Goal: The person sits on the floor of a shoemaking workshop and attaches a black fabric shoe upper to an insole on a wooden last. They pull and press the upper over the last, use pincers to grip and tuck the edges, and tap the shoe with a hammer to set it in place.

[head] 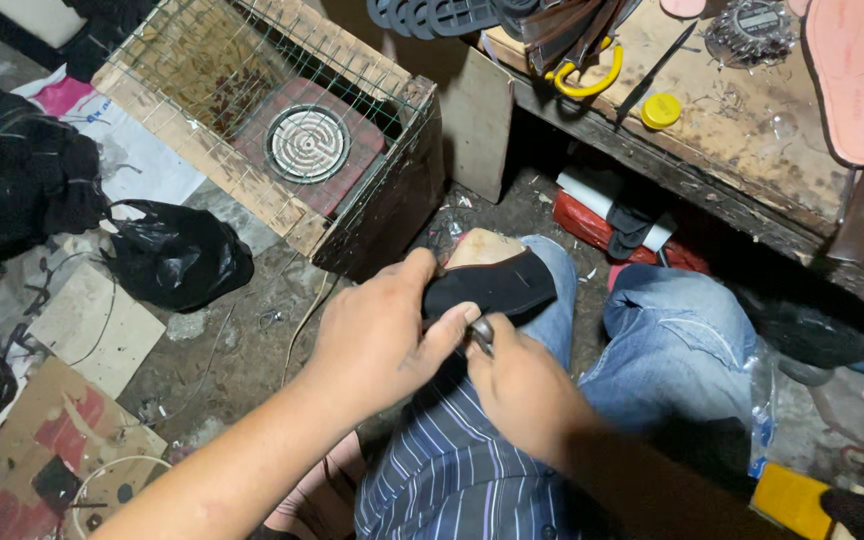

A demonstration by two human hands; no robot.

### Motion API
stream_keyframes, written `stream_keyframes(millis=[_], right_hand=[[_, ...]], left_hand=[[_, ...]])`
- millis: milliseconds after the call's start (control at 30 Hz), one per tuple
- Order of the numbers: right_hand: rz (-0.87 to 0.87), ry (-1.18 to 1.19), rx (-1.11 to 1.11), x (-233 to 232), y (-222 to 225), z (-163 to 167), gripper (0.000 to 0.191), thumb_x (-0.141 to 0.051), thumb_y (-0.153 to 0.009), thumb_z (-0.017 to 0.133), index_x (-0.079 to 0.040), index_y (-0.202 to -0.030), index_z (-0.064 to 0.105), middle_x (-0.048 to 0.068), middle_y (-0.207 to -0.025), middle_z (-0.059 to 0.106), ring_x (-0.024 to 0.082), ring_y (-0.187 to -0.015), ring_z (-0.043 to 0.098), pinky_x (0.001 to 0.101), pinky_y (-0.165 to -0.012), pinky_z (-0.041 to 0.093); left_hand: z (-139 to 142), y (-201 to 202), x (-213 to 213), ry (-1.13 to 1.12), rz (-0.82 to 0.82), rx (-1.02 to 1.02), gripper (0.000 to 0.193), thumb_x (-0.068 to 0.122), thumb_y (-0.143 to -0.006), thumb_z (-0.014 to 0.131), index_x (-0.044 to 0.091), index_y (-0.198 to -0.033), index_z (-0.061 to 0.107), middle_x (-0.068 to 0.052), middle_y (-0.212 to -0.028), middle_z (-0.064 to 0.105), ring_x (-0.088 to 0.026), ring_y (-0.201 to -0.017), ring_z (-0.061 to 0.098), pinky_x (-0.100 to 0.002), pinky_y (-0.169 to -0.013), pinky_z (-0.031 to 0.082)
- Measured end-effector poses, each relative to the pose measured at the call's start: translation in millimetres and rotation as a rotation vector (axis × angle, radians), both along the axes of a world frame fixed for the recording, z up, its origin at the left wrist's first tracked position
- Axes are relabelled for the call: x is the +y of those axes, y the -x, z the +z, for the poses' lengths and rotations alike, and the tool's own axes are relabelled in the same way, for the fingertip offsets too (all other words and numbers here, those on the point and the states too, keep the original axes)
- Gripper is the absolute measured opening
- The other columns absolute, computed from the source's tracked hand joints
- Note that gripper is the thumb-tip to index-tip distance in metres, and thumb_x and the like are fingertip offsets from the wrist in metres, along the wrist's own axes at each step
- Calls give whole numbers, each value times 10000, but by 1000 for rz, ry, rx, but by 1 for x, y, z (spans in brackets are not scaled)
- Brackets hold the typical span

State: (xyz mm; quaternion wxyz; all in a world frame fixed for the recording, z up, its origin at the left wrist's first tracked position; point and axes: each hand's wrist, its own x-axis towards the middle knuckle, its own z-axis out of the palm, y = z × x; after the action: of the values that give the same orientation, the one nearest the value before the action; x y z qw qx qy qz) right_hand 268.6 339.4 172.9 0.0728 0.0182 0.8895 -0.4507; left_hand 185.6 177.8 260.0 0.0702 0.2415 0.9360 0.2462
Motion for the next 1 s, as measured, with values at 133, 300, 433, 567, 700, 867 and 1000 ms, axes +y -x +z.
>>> stream_keyframes(millis=[133, 300, 433, 567, 700, 867, 1000], right_hand=[[-5, -220, 144, -14, 10, -7, 210, -218, -986, 554, -21, -1056, 547, 241, -879, 694, 440, -833, 676, 528, -751, 526], [118, 245, -331, 0, 23, 9, 222, -222, -922, 559, -40, -1046, 581, 206, -782, 731, 381, -750, 738, 486, -712, 568], [25, 198, -396, -6, 19, 9, 258, -236, -966, 565, -6, -1082, 569, 243, -862, 669, 455, -797, 657, 551, -720, 543], [82, -238, -71, -18, 16, -11, 276, -257, -993, 578, 0, -1091, 570, 212, -911, 700, 407, -856, 691, 514, -782, 528], [226, -379, 82, -21, 12, -23, 361, -209, -879, 649, 26, -1140, 564, 229, -1002, 671, 391, -969, 671, 485, -848, 520], [537, -343, -172, -6, -11, -11, 528, -364, -807, 753, -42, -1192, 588, 170, -1136, 612, 350, -1118, 575, 452, -954, 455], [554, -134, 7, 22, -27, -13, 665, -398, -819, 774, -2, -1312, 569, 174, -1176, 609, 364, -1138, 569, 453, -934, 454]], left_hand=[[-4, 7, -2, 51, 91, -79, 436, 474, -825, 716, 77, -904, 553, -142, -705, 680, -387, -714, 689, -516, -617, 523], [-8, 6, -10, 17, 97, -31, 445, 468, -807, 728, 64, -859, 549, -134, -739, 657, -376, -698, 692, -507, -599, 521], [-11, 3, -12, 8, 81, 12, 445, 475, -810, 723, 63, -861, 564, -139, -781, 663, -387, -711, 691, -514, -597, 521], [-17, 11, -14, 127, 107, -31, 559, 577, -781, 742, 46, -887, 603, -192, -729, 681, -424, -743, 686, -534, -639, 530], [-26, 24, -25, 134, 169, -101, 590, 613, -783, 710, 33, -871, 650, -220, -716, 688, -424, -758, 700, -529, -680, 546], [-41, 31, -36, 108, 206, -95, 575, 590, -719, 724, 34, -855, 673, -203, -691, 700, -415, -760, 708, -524, -685, 546], [-48, 37, -40, 101, 159, -36, 565, 568, -701, 762, 35, -863, 672, -214, -734, 694, -417, -775, 707, -523, -690, 543]])
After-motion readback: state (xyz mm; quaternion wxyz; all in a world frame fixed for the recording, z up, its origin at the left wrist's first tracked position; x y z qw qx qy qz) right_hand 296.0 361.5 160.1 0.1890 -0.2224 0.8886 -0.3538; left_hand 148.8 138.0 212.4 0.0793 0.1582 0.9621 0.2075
